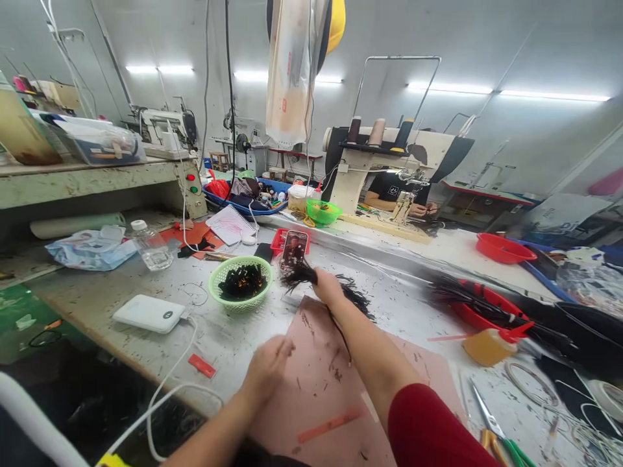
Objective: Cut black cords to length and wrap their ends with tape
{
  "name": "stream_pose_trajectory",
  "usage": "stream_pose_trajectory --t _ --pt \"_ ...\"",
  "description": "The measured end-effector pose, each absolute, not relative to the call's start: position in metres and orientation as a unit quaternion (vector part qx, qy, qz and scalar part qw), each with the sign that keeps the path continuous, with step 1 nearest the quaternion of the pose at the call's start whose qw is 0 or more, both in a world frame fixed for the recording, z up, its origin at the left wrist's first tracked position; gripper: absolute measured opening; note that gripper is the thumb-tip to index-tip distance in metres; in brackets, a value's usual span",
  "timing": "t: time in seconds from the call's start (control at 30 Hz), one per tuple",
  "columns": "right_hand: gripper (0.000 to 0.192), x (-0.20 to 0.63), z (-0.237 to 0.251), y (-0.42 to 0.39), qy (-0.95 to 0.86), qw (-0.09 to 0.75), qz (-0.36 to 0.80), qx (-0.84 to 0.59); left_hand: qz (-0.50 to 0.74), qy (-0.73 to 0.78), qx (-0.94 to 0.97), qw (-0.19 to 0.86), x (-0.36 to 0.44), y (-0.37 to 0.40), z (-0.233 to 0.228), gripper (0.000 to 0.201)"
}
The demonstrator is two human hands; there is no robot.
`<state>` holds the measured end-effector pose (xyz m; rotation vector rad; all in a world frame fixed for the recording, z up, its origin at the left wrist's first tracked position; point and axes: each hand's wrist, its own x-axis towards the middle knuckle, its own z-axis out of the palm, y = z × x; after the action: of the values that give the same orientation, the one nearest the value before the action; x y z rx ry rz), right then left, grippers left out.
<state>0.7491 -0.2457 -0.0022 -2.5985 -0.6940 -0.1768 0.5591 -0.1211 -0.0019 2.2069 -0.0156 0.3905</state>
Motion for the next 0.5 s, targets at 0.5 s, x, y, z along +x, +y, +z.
stream_pose_trajectory --t 0.5 --pt "0.029 0.644 0.123 -0.403 -0.004 0.842 -0.238 -0.484 0.296 -0.132 0.879 0.349 0.774 -0.191 0.171 0.043"
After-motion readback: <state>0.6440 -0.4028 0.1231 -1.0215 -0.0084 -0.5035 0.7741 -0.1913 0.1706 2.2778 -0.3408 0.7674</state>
